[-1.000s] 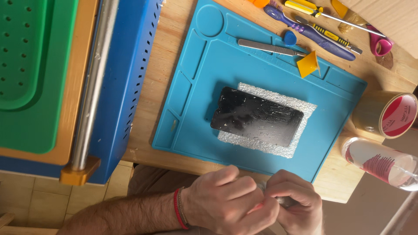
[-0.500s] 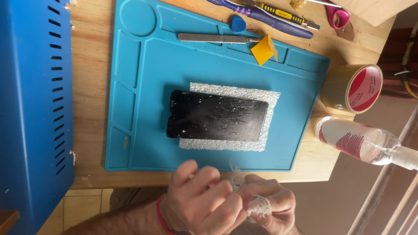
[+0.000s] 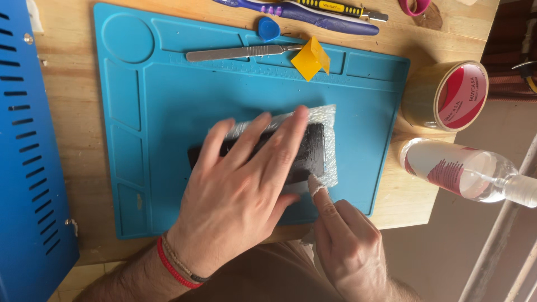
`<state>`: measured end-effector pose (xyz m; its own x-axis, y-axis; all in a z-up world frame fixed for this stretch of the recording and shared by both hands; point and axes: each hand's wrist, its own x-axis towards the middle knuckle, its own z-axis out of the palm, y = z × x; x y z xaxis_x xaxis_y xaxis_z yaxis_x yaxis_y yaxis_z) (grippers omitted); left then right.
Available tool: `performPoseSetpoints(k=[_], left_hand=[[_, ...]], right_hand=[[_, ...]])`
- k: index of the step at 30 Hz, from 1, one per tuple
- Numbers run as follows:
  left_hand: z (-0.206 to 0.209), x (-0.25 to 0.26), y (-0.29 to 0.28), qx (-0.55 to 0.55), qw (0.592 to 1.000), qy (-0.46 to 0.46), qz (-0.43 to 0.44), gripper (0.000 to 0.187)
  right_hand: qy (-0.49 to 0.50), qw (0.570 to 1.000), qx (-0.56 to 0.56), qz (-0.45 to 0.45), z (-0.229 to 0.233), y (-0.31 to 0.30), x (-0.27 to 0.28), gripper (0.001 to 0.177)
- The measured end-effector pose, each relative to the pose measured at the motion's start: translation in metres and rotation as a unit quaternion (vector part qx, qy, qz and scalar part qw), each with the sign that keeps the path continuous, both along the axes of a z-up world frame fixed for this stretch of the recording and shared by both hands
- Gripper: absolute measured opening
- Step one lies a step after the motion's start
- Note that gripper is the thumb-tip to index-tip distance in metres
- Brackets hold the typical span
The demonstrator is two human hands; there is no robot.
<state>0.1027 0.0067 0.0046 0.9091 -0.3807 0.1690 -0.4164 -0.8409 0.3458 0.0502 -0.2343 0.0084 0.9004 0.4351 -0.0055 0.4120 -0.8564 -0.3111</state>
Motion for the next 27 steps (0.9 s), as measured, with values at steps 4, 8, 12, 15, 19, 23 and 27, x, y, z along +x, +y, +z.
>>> performPoseSetpoints(k=[4, 8, 12, 15, 19, 23, 27], left_hand=[[-0.001, -0.008, -0.01, -0.031, 0.996, 0.006, 0.085, 0.096], [-0.004, -0.011, -0.021, -0.048, 0.992, -0.005, 0.115, 0.079], [-0.011, -0.013, -0.025, -0.038, 0.991, -0.002, 0.125, 0.077], [-0.014, -0.011, -0.027, -0.019, 0.992, -0.033, 0.124, 0.052], [-0.014, -0.012, -0.029, -0.021, 0.99, -0.022, 0.137, 0.053], [-0.016, -0.01, -0.028, -0.036, 0.99, -0.016, 0.139, 0.06], [-0.014, -0.01, -0.03, -0.026, 0.989, -0.031, 0.144, 0.05]], right_hand=[[-0.011, 1.0, -0.011, -0.021, -0.003, 0.0, 0.007, 0.044], [0.012, 0.998, -0.05, -0.032, 0.009, 0.013, 0.021, 0.047], [-0.005, 0.996, -0.089, -0.027, 0.01, 0.022, 0.032, 0.051], [-0.016, 0.995, -0.096, -0.002, 0.005, 0.033, 0.045, 0.046], [-0.003, 0.995, -0.093, -0.03, 0.011, 0.028, 0.037, 0.042], [-0.029, 0.995, -0.093, -0.028, 0.004, 0.022, 0.03, 0.047], [-0.036, 0.994, -0.096, -0.037, 0.001, 0.039, 0.054, 0.049]])
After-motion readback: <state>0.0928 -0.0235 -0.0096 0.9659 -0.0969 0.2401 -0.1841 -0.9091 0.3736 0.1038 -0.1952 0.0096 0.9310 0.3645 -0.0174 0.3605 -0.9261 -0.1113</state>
